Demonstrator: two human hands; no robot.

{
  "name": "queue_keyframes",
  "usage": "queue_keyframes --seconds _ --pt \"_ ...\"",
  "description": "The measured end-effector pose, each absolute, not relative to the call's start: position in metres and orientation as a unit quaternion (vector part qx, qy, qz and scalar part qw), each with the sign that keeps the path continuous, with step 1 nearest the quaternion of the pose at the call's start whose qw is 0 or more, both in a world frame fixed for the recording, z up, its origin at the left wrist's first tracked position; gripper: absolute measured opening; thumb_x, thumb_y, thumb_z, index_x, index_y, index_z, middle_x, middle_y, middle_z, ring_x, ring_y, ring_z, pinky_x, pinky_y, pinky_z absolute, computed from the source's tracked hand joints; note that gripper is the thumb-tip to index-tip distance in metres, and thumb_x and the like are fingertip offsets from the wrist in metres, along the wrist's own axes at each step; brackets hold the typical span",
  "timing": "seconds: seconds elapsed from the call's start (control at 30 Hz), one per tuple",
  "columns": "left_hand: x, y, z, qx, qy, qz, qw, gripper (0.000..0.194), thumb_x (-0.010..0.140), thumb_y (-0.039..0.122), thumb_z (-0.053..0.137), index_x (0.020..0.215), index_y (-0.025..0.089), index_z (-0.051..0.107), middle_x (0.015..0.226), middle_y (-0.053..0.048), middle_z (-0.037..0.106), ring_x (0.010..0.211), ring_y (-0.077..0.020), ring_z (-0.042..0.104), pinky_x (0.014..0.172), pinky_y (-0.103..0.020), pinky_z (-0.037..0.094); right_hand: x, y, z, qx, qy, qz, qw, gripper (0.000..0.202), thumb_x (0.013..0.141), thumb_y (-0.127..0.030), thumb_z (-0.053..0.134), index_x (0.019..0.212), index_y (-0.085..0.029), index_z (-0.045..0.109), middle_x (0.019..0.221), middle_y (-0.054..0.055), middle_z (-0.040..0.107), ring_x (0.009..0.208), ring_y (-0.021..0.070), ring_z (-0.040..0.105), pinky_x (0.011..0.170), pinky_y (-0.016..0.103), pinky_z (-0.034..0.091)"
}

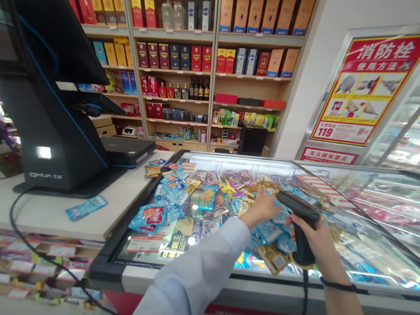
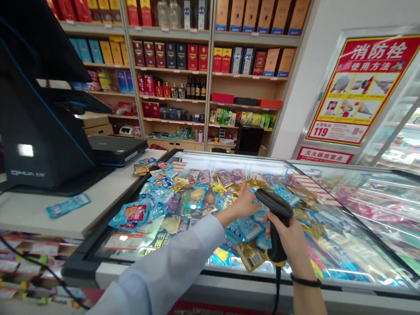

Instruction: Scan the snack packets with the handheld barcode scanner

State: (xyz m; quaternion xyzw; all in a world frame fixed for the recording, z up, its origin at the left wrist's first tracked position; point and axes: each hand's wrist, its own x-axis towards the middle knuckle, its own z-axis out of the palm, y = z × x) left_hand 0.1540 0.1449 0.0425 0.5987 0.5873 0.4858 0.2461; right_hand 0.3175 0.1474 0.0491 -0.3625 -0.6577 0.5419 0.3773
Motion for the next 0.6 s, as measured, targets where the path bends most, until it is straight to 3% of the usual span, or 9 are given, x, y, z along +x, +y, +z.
queue_keyframes --seconds 0.1,0.17,0.27,0.4,0.6 --pt "0.141 0.128 0.056 0.606 0.686 0.372 0.154 0.048 0.079 0.029 0.056 0.126 0.016 0.057 0.143 -0.012 0.046 0.143 -0.0262 0.019 0.117 -0.046 0.007 0.320 0.152 0.046 -0.364 -0.654 0.543 0.381 0.037 0.064 -0.053 0.071 0.067 -0.016 0.065 0.047 0.003 0.058 0.042 0.0159 0.053 0.041 0.028 0.043" --pt "0.123 0.111 0.066 0.607 0.710 0.337 0.121 0.047 0.082 0.031 0.053 0.127 0.017 0.057 0.141 -0.010 0.049 0.143 -0.0255 0.020 0.117 -0.045 0.009 0.320 0.151 0.046 -0.359 -0.660 0.535 0.387 0.037 0.065 -0.052 0.071 0.070 -0.016 0.065 0.049 0.003 0.059 0.043 0.0155 0.053 0.041 0.027 0.043" --pt "0.084 0.079 0.075 0.588 0.727 0.349 0.062 0.040 0.080 0.029 0.055 0.118 0.019 0.063 0.130 -0.007 0.059 0.137 -0.0257 0.034 0.115 -0.043 0.019 0.313 0.146 0.049 -0.336 -0.676 0.528 0.389 0.037 0.067 -0.052 0.070 0.069 -0.016 0.064 0.049 0.003 0.059 0.043 0.0146 0.053 0.041 0.026 0.042" --pt "0.015 0.023 0.071 0.534 0.749 0.392 -0.010 0.028 0.075 0.021 0.059 0.101 0.017 0.069 0.112 -0.007 0.068 0.111 -0.0228 0.058 0.102 -0.035 0.040 0.294 0.133 0.057 -0.283 -0.686 0.557 0.374 0.036 0.067 -0.051 0.071 0.068 -0.015 0.064 0.050 0.003 0.059 0.043 0.0138 0.052 0.042 0.026 0.041" --pt "-0.071 -0.053 0.048 0.373 0.844 0.384 -0.037 0.024 0.074 0.022 0.060 0.096 0.017 0.069 0.105 -0.009 0.070 0.099 -0.0246 0.063 0.088 -0.035 0.046 0.246 0.106 0.071 -0.199 -0.735 0.568 0.313 0.034 0.071 -0.049 0.068 0.070 -0.015 0.063 0.051 0.002 0.059 0.042 0.0123 0.052 0.043 0.025 0.041"
